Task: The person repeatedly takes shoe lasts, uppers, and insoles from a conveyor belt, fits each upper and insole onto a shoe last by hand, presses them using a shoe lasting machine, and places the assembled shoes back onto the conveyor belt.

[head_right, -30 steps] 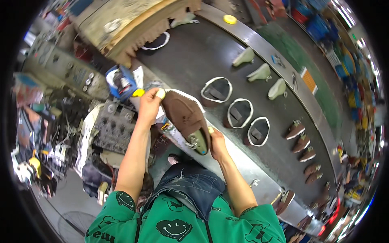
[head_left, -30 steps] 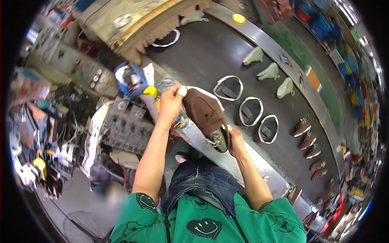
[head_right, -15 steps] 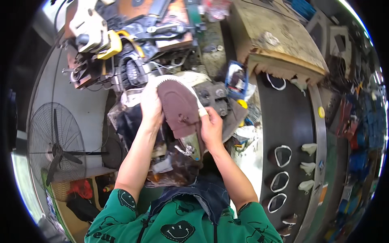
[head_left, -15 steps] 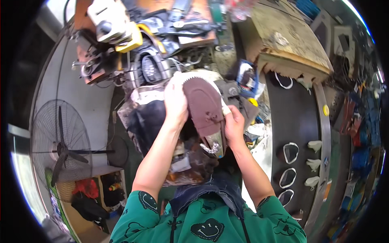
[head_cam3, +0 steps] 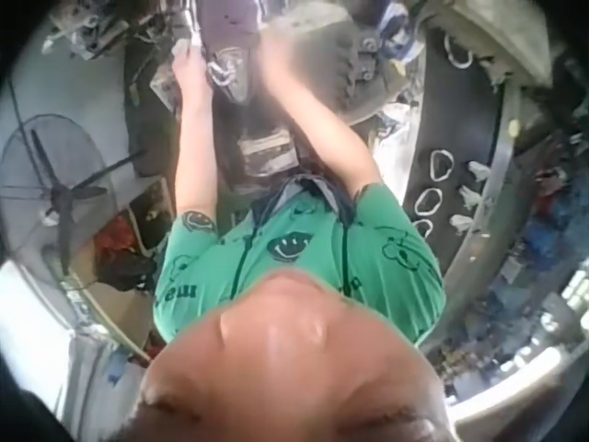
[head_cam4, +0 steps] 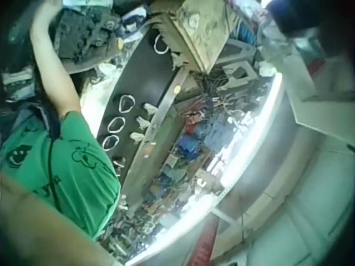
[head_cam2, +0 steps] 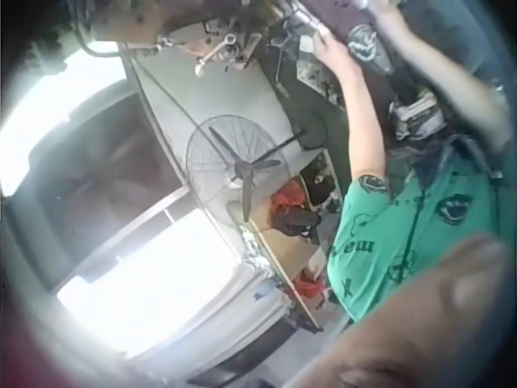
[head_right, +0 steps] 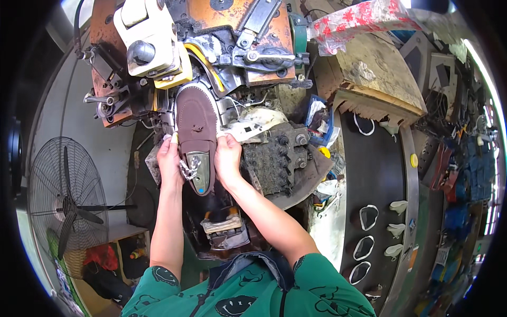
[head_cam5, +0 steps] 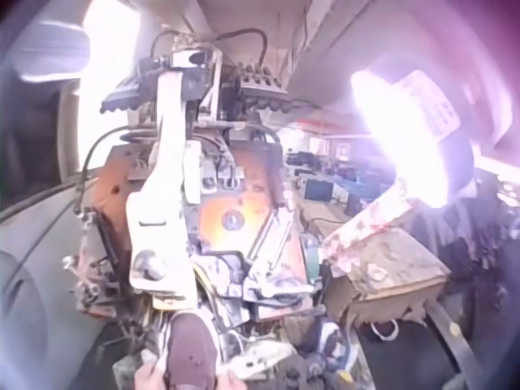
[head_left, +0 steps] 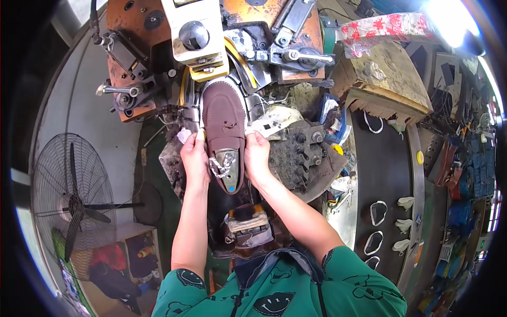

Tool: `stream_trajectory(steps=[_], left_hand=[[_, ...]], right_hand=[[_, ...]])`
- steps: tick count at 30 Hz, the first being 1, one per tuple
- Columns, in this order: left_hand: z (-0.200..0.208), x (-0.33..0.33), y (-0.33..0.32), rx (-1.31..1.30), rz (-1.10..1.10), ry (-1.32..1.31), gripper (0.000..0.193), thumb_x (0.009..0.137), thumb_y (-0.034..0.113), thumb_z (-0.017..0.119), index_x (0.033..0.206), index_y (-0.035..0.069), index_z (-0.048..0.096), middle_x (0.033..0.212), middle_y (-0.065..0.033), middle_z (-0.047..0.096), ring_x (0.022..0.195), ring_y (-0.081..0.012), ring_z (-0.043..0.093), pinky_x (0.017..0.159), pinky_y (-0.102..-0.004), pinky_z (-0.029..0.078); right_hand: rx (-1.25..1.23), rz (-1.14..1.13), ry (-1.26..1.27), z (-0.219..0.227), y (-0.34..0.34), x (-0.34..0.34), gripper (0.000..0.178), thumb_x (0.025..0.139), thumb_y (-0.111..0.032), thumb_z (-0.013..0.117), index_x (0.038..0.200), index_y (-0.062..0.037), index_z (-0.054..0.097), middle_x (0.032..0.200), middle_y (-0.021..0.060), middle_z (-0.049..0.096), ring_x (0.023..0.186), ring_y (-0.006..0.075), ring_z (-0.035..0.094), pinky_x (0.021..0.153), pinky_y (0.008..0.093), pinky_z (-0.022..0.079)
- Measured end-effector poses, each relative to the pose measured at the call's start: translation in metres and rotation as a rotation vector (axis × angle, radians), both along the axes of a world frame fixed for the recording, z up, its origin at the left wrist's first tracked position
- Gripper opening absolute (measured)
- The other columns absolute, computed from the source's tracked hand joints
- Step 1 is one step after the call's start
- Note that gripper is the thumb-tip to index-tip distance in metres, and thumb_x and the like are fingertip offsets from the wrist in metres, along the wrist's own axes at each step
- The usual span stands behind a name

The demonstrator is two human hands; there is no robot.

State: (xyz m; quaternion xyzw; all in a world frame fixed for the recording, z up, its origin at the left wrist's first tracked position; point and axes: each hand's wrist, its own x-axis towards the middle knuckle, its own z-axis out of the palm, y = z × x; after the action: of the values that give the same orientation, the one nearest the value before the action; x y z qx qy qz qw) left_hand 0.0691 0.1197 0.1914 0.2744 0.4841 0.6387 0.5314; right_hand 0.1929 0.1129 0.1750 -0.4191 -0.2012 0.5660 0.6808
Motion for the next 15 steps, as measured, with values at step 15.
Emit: stream_trajectory(steps=[15], left_hand=[[0.001,0.009,-0.005,0.032,0.069,-0.048,0.018,0.095,0.017,0.058,0.093,0.0,0.065,0.064,0.0061,0.052,0.049,-0.0014,0.039,0.045,-0.0193,0.029]], right_hand=[[-0.035,-0.019,-0.067,0.021,-0.002,0.006,0.017,0.093,-0.007,0.045,0.085,0.0013,0.059,0.077,0.0031,0.06,0.067,0.0076,0.051,0.063,0.0244,0.044]])
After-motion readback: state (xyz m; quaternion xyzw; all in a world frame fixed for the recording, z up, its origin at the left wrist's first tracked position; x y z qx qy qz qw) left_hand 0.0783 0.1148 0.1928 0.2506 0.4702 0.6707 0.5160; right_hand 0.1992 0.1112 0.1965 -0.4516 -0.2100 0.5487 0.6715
